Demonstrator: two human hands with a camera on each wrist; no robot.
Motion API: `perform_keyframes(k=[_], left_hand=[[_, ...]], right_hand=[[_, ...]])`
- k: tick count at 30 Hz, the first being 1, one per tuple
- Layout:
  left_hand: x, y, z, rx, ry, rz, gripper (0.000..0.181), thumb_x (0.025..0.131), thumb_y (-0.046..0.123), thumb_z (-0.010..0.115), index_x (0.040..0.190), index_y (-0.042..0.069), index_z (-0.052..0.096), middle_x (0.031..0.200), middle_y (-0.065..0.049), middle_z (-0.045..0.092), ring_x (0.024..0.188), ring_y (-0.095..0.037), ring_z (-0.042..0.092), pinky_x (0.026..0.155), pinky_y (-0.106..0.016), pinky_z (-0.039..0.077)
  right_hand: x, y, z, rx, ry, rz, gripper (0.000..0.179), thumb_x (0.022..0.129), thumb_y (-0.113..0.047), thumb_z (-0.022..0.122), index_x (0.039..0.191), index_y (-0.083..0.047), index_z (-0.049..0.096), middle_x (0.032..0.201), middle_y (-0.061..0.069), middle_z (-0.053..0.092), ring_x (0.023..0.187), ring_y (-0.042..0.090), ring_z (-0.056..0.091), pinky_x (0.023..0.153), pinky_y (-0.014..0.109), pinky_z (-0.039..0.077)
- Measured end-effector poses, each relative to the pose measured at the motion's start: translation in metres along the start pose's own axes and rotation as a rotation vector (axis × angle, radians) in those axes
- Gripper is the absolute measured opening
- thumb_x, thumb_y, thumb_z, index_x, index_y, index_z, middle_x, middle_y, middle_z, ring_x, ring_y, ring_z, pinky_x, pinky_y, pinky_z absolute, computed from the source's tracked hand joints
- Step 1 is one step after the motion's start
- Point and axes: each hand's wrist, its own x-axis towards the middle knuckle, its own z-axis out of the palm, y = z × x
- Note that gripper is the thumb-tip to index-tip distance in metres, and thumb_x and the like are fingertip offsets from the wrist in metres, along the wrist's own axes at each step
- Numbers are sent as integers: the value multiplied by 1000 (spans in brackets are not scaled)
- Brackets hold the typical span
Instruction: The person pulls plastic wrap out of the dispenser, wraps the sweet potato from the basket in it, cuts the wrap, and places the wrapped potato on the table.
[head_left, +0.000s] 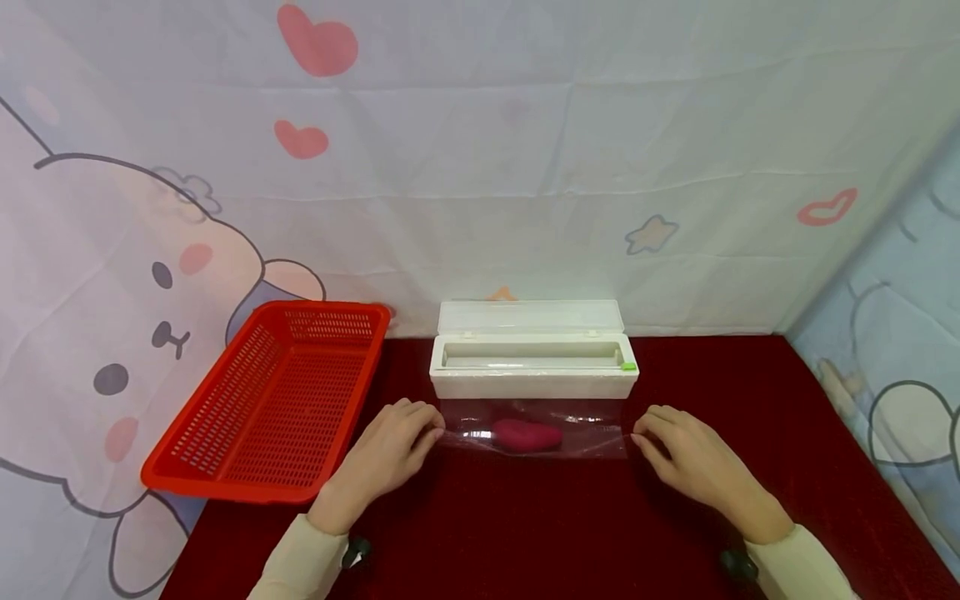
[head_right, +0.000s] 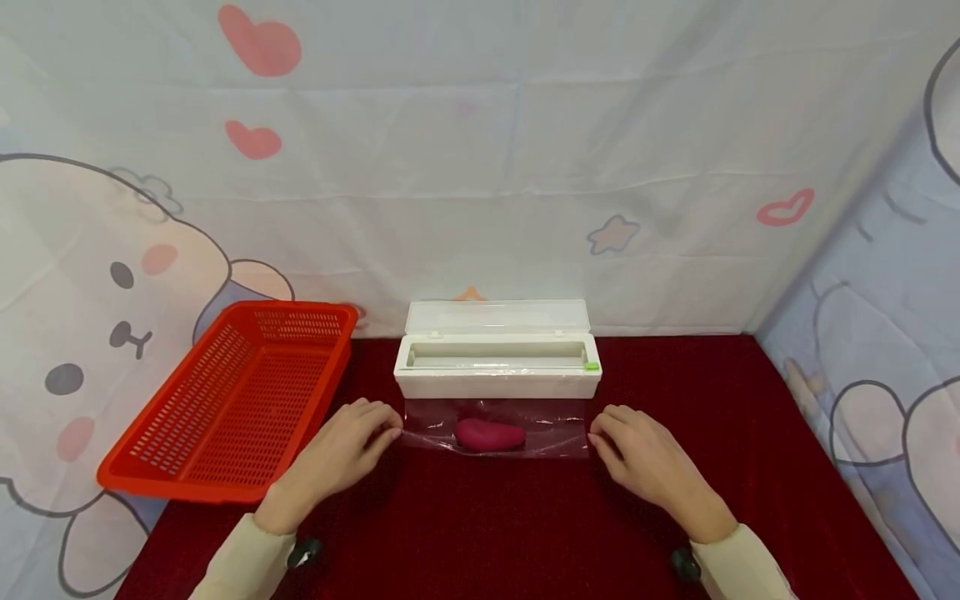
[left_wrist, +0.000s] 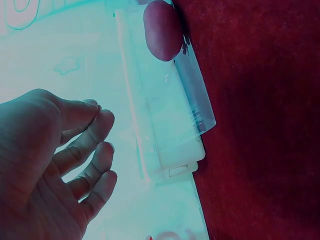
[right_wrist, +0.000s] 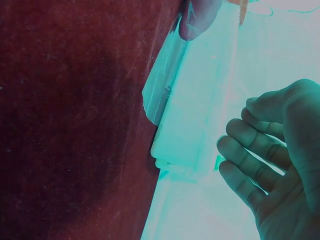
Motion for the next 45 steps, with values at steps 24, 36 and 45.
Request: perform_keyframes(k=[24, 36, 45], left_hand=[[15, -8, 12, -19, -49, -203, 5, 100, 15, 73, 97, 17, 69, 83, 8, 62, 75, -11, 50, 74, -30, 49], [20, -13, 16, -44, -56, -240, 7, 100, 15, 71, 95, 17, 67, 77, 7, 58, 74, -12, 50, 72, -30, 48], [25, -15, 21, -62, -46, -273, 7, 101, 16, 70, 95, 14, 67, 76, 6, 57, 73, -14, 51, 71, -31, 48]], right_hand=[[17, 13, 9, 32, -109, 110, 7, 95, -11, 78, 97, -16, 74, 93, -7, 68, 79, 6, 56, 72, 32, 56], [22, 17, 12, 30, -89, 88, 5, 94, -11, 78, 96, -13, 74, 92, -6, 69, 78, 7, 58, 70, 32, 56], [25, 20, 18, 37, -111, 133, 4, 95, -11, 77, 96, -13, 74, 90, -5, 69, 75, 8, 55, 69, 31, 55]])
